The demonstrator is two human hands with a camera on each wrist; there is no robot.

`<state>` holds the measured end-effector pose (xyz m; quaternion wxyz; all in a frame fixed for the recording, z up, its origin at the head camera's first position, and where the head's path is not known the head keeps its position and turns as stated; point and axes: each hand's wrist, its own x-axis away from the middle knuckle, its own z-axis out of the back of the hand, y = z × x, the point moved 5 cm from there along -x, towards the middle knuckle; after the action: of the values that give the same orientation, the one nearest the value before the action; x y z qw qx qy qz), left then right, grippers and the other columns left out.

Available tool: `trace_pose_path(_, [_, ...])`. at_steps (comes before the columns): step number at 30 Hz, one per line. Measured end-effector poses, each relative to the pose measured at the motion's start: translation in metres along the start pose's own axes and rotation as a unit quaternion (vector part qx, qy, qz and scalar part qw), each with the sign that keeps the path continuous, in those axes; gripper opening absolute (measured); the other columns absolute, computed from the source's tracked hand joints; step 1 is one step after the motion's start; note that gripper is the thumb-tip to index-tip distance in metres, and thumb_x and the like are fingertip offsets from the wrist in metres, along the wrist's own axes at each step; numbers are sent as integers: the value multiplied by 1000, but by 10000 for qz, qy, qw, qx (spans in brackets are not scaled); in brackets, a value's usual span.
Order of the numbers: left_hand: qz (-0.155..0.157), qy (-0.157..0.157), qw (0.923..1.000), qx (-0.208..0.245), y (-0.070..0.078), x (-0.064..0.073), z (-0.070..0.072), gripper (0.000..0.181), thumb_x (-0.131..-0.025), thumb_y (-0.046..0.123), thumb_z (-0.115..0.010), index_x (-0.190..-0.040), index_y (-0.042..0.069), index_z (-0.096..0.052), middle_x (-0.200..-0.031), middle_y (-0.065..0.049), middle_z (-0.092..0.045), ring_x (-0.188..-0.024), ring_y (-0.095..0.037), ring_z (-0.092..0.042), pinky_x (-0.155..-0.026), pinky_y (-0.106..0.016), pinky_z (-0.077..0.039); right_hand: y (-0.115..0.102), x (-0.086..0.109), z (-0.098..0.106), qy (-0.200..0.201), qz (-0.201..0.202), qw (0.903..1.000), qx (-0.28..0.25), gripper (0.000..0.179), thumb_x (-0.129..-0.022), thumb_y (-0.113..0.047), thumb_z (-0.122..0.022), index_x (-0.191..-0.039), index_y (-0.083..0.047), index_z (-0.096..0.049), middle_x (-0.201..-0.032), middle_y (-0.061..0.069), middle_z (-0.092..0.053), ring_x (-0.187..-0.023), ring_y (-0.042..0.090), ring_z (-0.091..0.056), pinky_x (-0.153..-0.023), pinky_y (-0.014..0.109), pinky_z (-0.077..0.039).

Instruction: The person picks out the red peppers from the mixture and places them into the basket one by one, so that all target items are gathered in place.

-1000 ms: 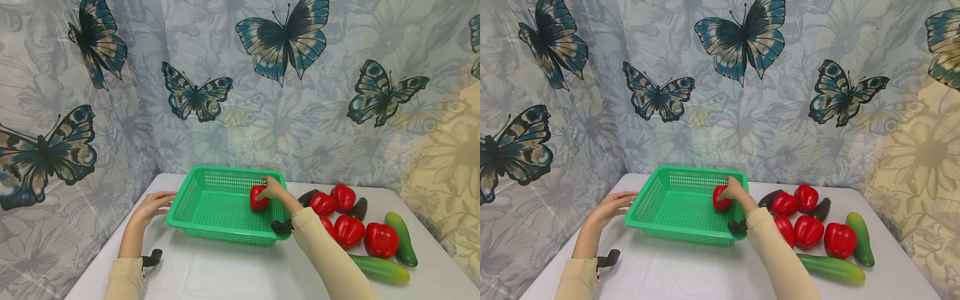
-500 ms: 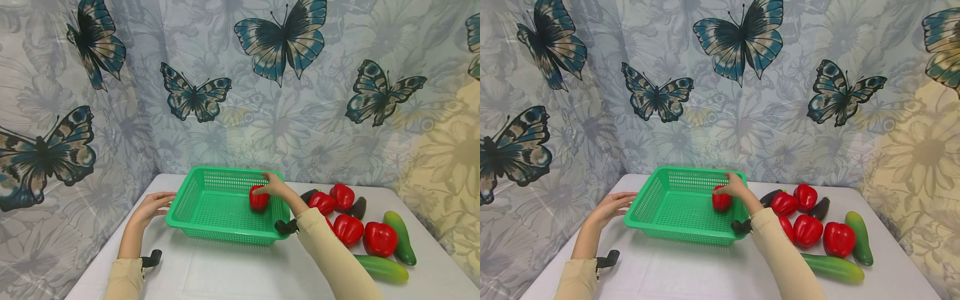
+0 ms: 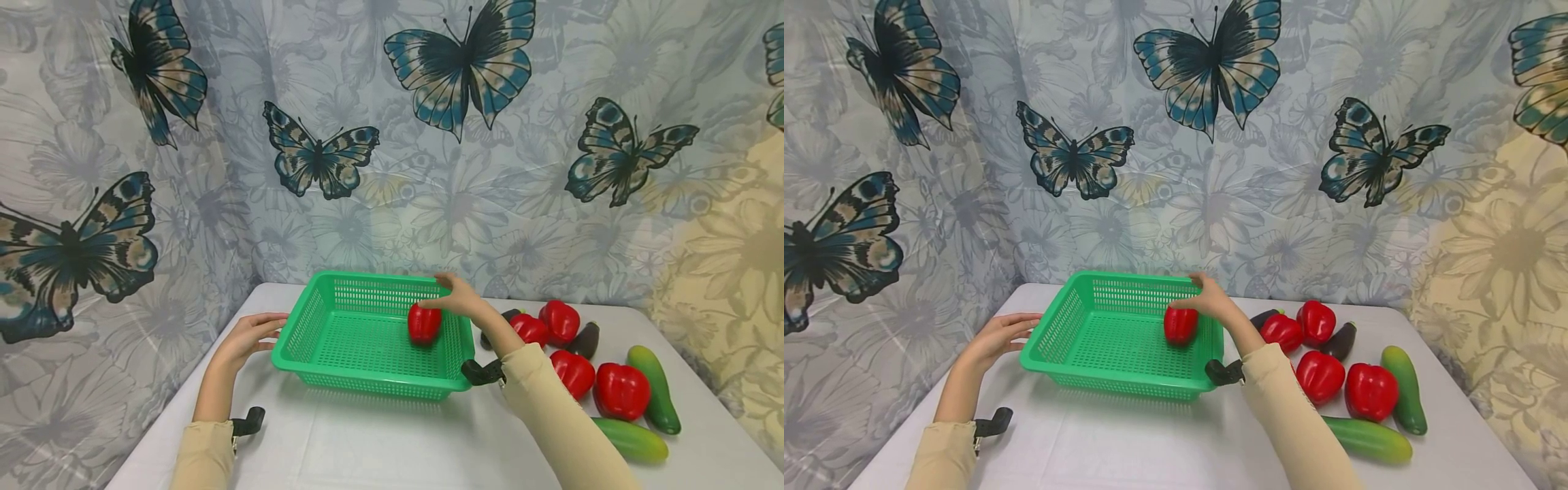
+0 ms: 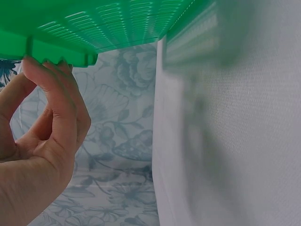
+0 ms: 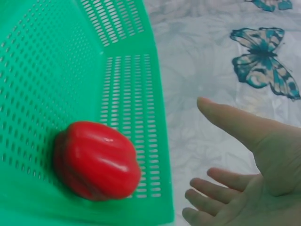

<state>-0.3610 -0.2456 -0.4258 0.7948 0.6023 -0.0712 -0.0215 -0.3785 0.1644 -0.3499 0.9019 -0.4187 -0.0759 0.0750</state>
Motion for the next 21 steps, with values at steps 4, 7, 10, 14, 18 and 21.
trace_pose_path(4, [-8,4,10000,11,0,1,0,53,-97,32,-62,-137,-2,-53,-110,9,-64,-93,-10,-62,-79,-29,-55,2,5,9,-15,144,9999,-27,91,-85,-40,-74,-152,-2,-26,-157,21,-29,-147,40,-25,-115,57,-29])
trace_pose_path(7, [-10,8,10000,29,0,0,0,54,-96,32,-63,-136,-2,-53,-109,9,-64,-93,-10,-62,-80,-29,-56,4,11,16,-55,195,9997,-103,91,-85,-41,-74,-153,-3,-26,-158,19,-29,-148,39,-24,-115,58,-28])
trace_pose_path(10, [-4,12,10000,27,0,0,0,54,-96,33,-63,-136,-2,-54,-110,8,-63,-93,-11,-62,-80,-29,-55,8,16,23,-108,226,9996,-138,92,-85,-42,-73,-154,-5,-25,-159,19,-28,-148,39,-22,-116,59,-27])
trace_pose_path(14, [3,22,10000,9,-1,0,1,55,-96,34,-63,-136,-2,-54,-112,7,-63,-94,-11,-62,-80,-30,-55,13,23,32,-128,222,9996,-109,93,-85,-43,-73,-154,-4,-24,-159,20,-27,-148,40,-23,-115,59,-27])
trace_pose_path(18, [-3,4,10000,-7,-1,-1,1,55,-96,35,-63,-136,-1,-54,-114,5,-64,-94,-12,-62,-81,-30,-55,22,33,42,-159,199,9996,-133,93,-86,-44,-72,-155,-6,-22,-159,20,-26,-148,40,-22,-114,60,-28])
trace_pose_path(21, [0,-6,10000,-8,-2,-1,2,56,-96,35,-63,-137,-1,-54,-115,4,-63,-95,-12,-62,-81,-30,-55,28,41,49,-203,239,9994,-152,92,-87,-44,-71,-155,-7,-22,-159,20,-26,-148,41,-21,-114,61,-27])
